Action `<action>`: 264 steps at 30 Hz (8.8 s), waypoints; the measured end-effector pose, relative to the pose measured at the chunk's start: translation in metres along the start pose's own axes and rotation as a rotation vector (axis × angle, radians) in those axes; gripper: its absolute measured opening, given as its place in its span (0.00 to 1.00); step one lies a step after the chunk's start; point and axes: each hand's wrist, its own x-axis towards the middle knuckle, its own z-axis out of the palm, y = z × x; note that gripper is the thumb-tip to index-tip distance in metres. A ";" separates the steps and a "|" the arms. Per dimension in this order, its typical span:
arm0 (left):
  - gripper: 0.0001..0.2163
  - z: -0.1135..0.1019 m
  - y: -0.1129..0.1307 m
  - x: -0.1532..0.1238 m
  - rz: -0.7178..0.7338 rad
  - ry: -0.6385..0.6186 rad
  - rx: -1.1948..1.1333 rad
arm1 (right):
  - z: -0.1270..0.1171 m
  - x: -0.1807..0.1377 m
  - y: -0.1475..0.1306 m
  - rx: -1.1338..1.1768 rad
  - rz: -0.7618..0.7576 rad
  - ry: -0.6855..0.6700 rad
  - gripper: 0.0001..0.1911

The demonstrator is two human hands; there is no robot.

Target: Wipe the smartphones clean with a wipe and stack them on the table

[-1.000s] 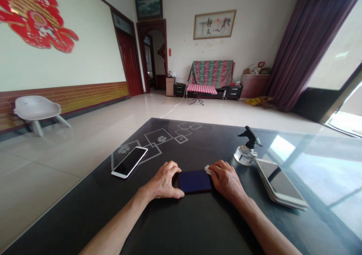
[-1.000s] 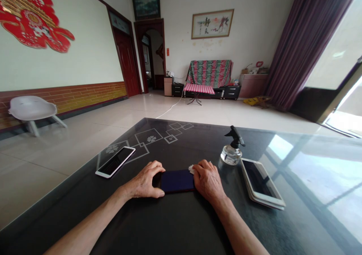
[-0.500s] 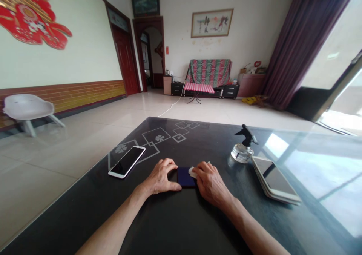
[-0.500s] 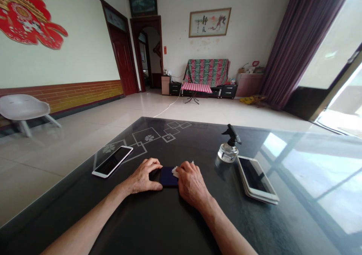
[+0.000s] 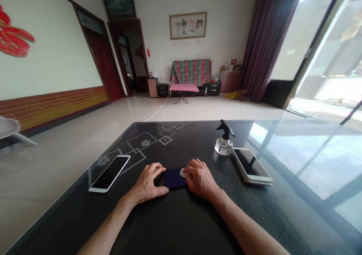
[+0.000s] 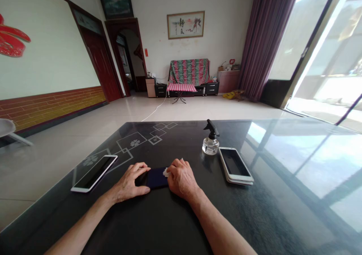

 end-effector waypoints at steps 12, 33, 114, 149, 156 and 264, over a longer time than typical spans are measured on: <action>0.27 0.001 -0.005 -0.001 0.041 0.016 0.069 | -0.008 -0.004 0.035 -0.048 0.099 0.058 0.13; 0.27 0.000 0.007 0.001 -0.083 -0.053 0.101 | -0.022 -0.032 0.028 -0.085 0.120 0.020 0.13; 0.31 0.007 0.057 0.047 0.045 -0.202 0.164 | -0.013 -0.011 0.046 0.038 0.124 0.235 0.13; 0.27 -0.019 0.056 0.048 0.087 -0.156 -0.399 | -0.009 -0.002 0.028 0.357 0.065 0.523 0.11; 0.27 -0.017 0.058 0.048 0.077 -0.162 -0.387 | -0.015 0.001 0.025 0.452 0.049 0.542 0.11; 0.25 -0.014 0.045 0.047 0.077 -0.186 -0.413 | -0.014 -0.003 0.024 0.593 0.042 0.453 0.10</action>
